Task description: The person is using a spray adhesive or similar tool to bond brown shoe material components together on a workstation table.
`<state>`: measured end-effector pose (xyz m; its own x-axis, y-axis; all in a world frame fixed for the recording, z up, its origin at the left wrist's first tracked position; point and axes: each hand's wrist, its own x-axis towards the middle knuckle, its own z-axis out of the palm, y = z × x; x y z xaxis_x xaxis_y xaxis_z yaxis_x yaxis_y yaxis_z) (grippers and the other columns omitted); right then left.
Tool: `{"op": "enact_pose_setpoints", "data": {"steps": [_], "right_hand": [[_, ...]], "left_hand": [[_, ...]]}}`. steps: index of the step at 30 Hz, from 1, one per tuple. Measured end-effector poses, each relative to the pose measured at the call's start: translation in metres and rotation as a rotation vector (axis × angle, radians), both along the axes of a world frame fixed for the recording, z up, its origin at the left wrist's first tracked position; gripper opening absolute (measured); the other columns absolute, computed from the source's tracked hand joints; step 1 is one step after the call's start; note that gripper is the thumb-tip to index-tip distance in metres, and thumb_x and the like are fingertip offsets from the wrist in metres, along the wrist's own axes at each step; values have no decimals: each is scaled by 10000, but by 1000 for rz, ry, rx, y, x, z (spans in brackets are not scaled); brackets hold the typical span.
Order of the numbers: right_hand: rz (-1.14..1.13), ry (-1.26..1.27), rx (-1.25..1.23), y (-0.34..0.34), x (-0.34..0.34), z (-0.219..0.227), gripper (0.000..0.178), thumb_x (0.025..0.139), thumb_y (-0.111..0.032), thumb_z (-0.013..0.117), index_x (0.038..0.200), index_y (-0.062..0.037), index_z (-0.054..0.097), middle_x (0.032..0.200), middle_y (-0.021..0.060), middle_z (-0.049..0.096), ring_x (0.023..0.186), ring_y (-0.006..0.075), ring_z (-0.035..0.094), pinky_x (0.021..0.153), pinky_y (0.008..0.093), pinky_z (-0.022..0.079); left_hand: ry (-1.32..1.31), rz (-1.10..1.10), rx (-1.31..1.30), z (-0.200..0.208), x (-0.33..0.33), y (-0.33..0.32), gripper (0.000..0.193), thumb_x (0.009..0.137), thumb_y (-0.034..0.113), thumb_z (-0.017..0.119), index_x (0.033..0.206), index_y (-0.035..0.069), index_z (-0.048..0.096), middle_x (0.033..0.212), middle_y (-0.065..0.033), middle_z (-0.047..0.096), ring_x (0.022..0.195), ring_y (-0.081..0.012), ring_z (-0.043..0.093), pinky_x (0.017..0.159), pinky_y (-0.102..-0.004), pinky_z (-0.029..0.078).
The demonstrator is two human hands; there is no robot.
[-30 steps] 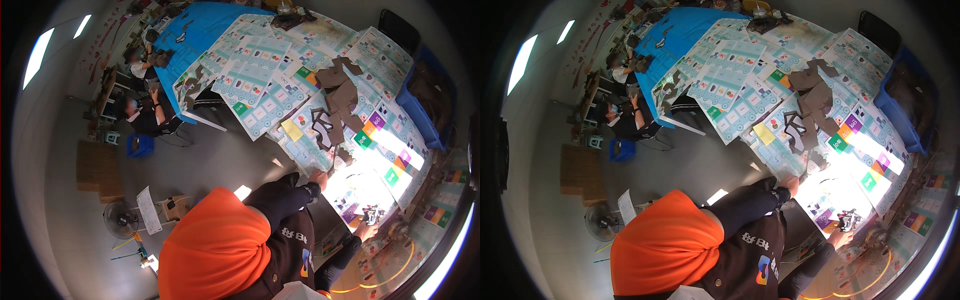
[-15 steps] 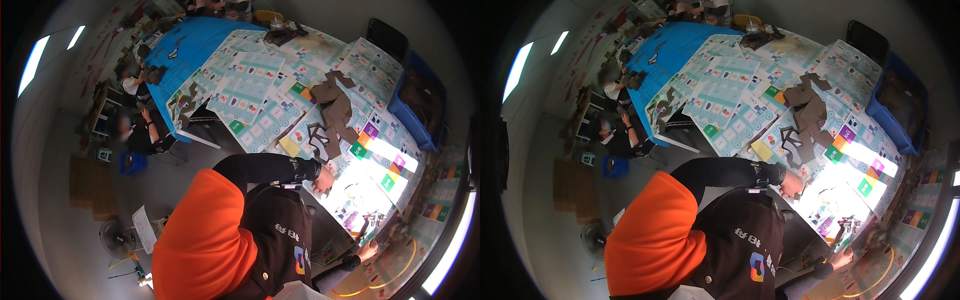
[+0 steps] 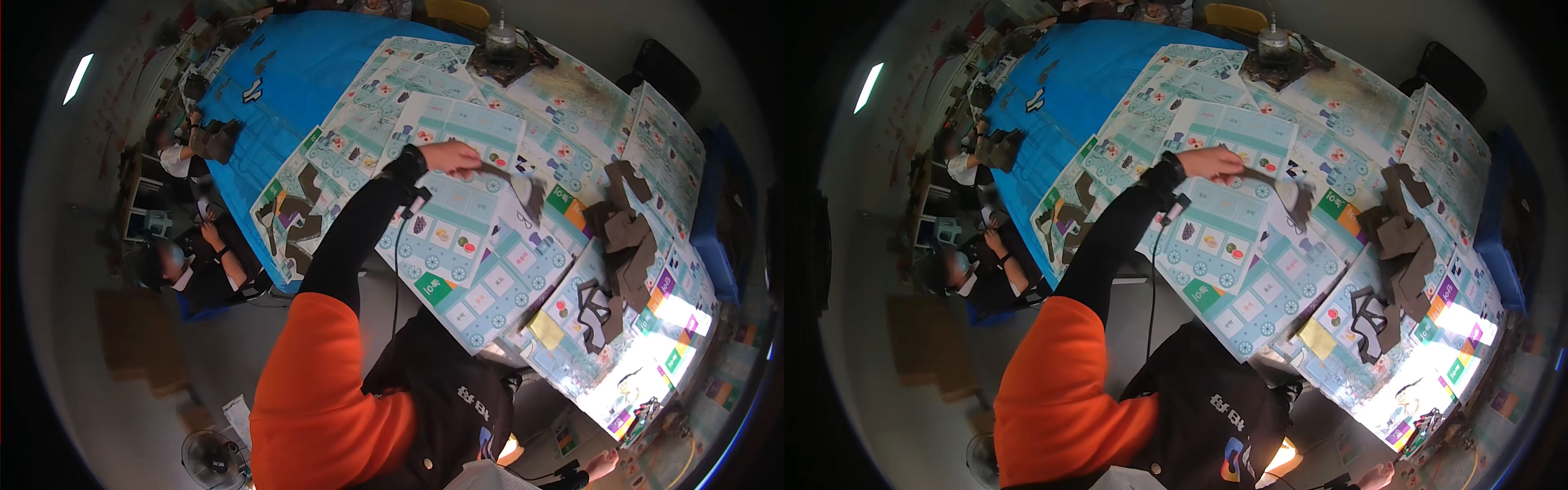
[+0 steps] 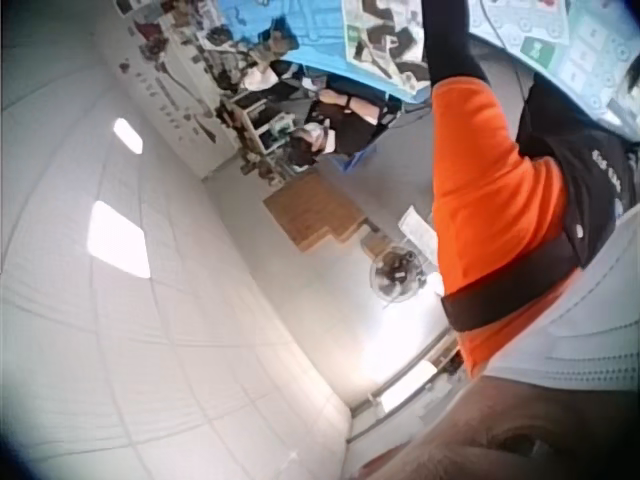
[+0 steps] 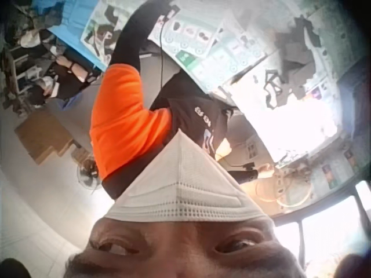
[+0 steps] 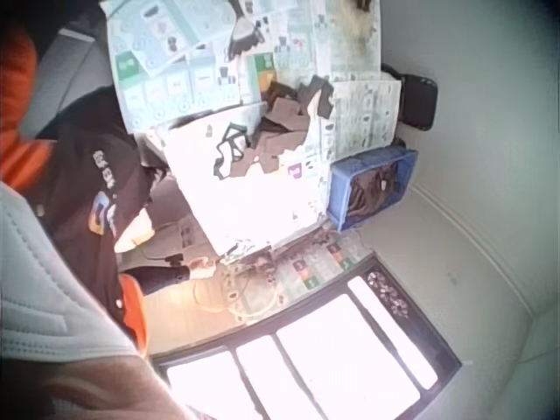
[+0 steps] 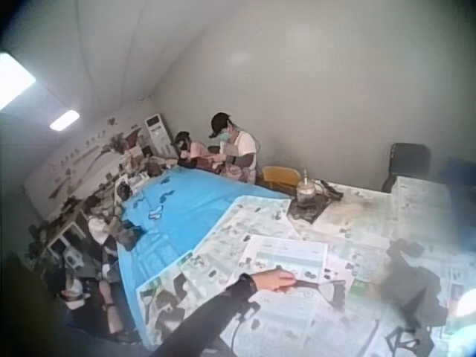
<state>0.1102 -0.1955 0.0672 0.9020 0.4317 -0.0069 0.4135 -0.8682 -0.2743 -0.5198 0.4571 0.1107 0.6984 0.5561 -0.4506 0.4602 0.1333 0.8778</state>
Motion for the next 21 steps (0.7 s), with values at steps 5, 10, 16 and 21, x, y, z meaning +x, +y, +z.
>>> {"op": "enact_pose_setpoints", "data": {"steps": [5, 10, 16, 21], "right_hand": [[93, -11, -60, 67, -48, -15, 273, 782, -27, 499, 1030, 67, 560, 1024, 195, 588, 958, 300, 563, 862, 361, 425], [244, 61, 94, 149, -70, -14, 290, 807, -40, 474, 1082, 23, 541, 1115, 191, 542, 1065, 299, 516, 899, 380, 426], [343, 48, 132, 172, -20, 21, 290, 827, -64, 505, 1112, -21, 542, 1125, 171, 531, 1066, 287, 519, 887, 378, 442], [358, 29, 39, 116, 80, 34, 289, 795, -27, 532, 1082, 2, 546, 1109, 171, 525, 995, 304, 531, 868, 391, 444]], "left_hand": [[122, 1114, -320, -70, -251, 6, 365, 947, 310, 423, 1148, 19, 515, 865, -60, 599, 548, -73, 397, 455, -183, 299], [-385, 874, -241, -83, -216, -94, 380, 935, 339, 445, 1123, 24, 541, 820, -57, 576, 541, -75, 363, 443, -173, 265], [-430, 880, -245, 3, -61, -210, 333, 934, 301, 455, 1120, 41, 548, 775, -29, 513, 482, -36, 283, 425, -182, 221], [-357, 674, -298, 50, 113, -304, 293, 925, 256, 473, 1099, 36, 556, 771, -27, 512, 477, -30, 270, 417, -178, 212]]}}
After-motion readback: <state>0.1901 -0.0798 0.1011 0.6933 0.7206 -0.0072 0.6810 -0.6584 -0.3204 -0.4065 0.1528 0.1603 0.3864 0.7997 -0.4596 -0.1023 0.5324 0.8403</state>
